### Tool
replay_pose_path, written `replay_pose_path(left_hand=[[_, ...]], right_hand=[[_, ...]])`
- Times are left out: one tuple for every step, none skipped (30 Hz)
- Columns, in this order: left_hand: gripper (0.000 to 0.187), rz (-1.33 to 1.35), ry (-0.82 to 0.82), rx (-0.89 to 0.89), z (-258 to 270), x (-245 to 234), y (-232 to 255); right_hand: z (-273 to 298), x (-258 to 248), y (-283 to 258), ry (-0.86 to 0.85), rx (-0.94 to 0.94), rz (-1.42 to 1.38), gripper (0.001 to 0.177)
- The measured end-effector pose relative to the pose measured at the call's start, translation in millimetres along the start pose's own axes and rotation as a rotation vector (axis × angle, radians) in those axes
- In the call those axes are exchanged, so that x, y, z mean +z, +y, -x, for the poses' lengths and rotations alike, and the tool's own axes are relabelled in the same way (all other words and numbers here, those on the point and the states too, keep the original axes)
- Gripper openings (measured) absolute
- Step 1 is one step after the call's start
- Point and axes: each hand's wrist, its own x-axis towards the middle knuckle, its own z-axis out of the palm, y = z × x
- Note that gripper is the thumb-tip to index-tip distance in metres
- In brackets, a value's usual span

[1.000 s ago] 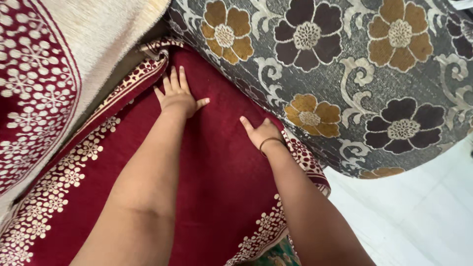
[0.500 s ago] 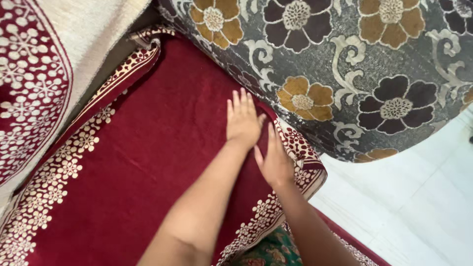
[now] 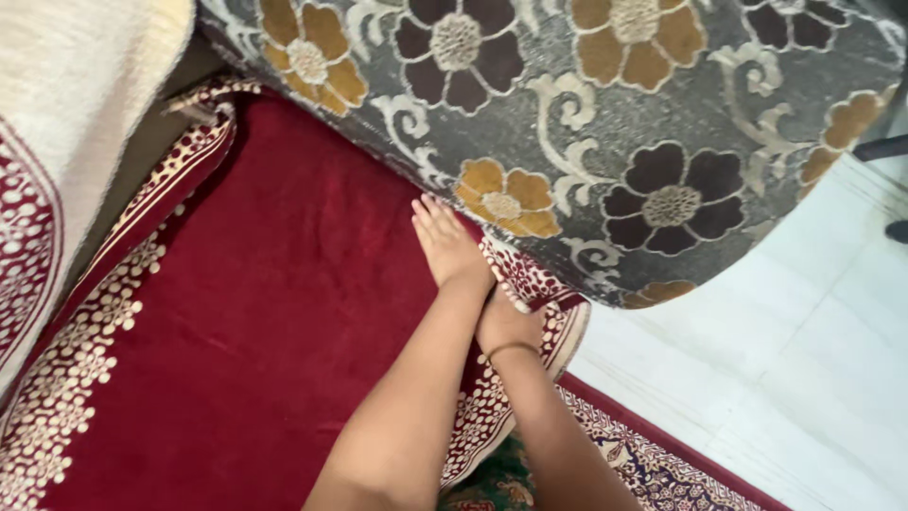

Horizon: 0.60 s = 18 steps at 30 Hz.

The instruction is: The person smooths a red patterned fabric on a surface, then wipes it with a small cloth. They then pick up a floral pillow, pat it, and place it on the fabric.

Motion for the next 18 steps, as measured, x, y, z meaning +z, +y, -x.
replay_pose_path(left_hand=[[0.083,0.079,0.014,0.037,8,-2,-4],[0.083,0.158,0.028,0.074,14,-4,-12],[0.082,0.235,0.039,0.109,17,-6,-20],[0.078,0.221,0.03,0.15,16,-9,-28],[0.075,0.21,0.021,0.188,17,-12,-35],[0.071,0.2,0.011,0.226,18,-15,-39],[0.072,0.193,-0.033,0.236,18,-20,-40],[0.074,0.185,-0.077,0.246,18,-26,-39],[0.075,0.18,-0.113,0.255,15,-34,-38],[0.073,0.206,-0.156,0.258,12,-41,-40],[0.071,0.235,-0.206,0.261,12,-43,-41],[0.069,0.265,-0.255,0.264,9,-44,-40],[0.067,0.211,-0.236,0.275,6,-41,-39],[0.066,0.157,-0.218,0.286,2,-38,-37],[0.064,0.103,-0.196,0.294,-3,-35,-37],[0.066,0.076,-0.215,0.311,-6,-31,-37],[0.067,0.051,-0.23,0.329,-10,-29,-36],[0.069,0.025,-0.245,0.347,-12,-26,-37]], right_hand=[[-4,10,5,-0.206,0.11,-0.074,0.052],[-16,19,7,-0.412,0.22,-0.15,0.057],[-26,23,6,-0.62,0.33,-0.228,0.062],[-32,20,5,-0.661,0.332,-0.209,0.064],[-38,14,2,-0.704,0.33,-0.187,0.065],[-44,5,-2,-0.746,0.327,-0.165,0.068],[-51,-6,-4,-0.828,0.341,-0.159,0.069],[-58,-17,-3,-0.911,0.355,-0.153,0.07],[-65,-26,-4,-0.986,0.365,-0.146,0.072],[-63,-33,-6,-0.858,0.241,-0.14,0.077],[-50,-41,-2,-0.735,0.12,-0.129,0.082],[-39,-44,-1,-0.611,-0.002,-0.118,0.088],[-26,-45,-1,-0.526,-0.049,-0.165,0.074],[-13,-46,-1,-0.439,-0.093,-0.211,0.06],[-5,-44,-2,-0.349,-0.139,-0.258,0.047],[-4,-41,-3,-0.312,-0.165,-0.267,0.049],[-8,-36,-2,-0.271,-0.192,-0.274,0.051],[-9,-33,-2,-0.229,-0.218,-0.282,0.054]])
